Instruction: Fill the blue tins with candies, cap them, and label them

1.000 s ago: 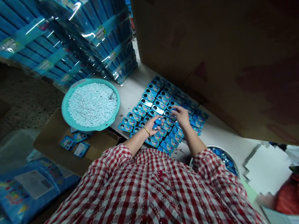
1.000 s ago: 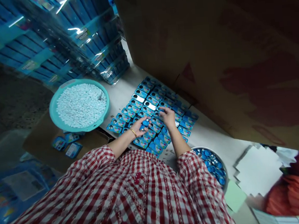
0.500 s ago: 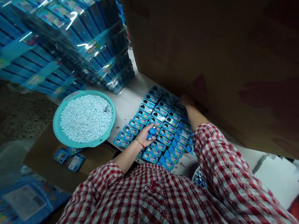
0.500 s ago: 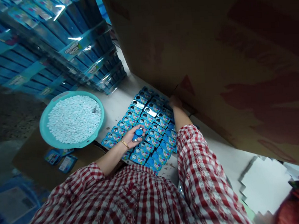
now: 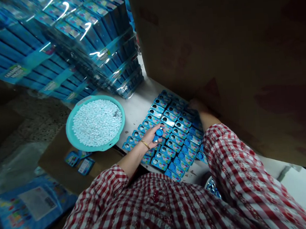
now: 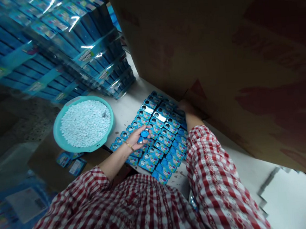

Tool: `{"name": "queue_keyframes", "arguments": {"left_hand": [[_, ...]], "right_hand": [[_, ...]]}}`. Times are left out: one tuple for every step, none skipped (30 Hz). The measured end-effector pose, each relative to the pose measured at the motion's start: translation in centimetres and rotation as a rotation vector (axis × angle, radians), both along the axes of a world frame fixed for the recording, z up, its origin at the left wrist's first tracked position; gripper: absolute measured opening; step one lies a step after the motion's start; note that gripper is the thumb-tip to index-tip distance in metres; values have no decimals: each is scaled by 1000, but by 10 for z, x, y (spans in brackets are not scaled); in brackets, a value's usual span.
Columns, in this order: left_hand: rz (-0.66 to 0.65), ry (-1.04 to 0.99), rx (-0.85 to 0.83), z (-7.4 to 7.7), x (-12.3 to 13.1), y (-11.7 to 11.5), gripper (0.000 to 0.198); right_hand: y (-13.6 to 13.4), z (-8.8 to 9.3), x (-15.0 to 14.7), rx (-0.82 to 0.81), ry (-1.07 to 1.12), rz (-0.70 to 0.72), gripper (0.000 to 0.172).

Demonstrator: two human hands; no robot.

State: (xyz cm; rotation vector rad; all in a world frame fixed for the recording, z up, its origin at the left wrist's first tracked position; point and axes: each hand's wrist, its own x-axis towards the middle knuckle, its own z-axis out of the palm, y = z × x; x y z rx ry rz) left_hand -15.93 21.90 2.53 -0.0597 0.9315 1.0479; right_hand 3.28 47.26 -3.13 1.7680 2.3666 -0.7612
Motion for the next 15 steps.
{"name": "queue_keyframes", "arguments": {"left_hand": [[16,0,-2,-2,-2,-1,20],[31,-1,-4,-3,-4,-2,20],[43,-3,-6,-5,-6,-2,21],[51,-5,-6,-7,-7,-1,21],[56,-7,-4,-8,-8,1,22],[59,-12,1,-10,-9,3,22],[59,-20,8,-11,-9,5,23],[57,-28,19,-12,-8,7,23],[55,-34,28,-13,-6,9,24],[50,-34,27,-14,-4,11,24],[43,-30,18,-15,-1,12,24],[31,-25,4,-16,1,13,25],[20,-24,-10,-16,4,14,26],[7,-27,-22,-17,6,14,26],[-10,-33,-30,-18,7,14,27]], "right_hand": [[-2,1,2,-31,-28,9,16],[-5,3,2,-59,-61,17,18],[-11,7,2,-65,-83,18,23],[-20,11,0,-36,-74,10,29],[-32,17,-4,22,-27,-1,33],[-47,23,-9,89,58,-2,35],[-64,30,-16,154,177,13,33],[-82,36,-24,178,323,71,30],[-99,41,-32,132,457,185,27],[-115,45,-40,57,553,305,25],[-129,47,-47,-3,613,388,23],[-139,49,-53,-54,643,444,19],[-147,49,-56,-84,657,464,16],[-151,48,-58,-97,668,456,13],[-154,47,-57,-102,680,436,12]]}}
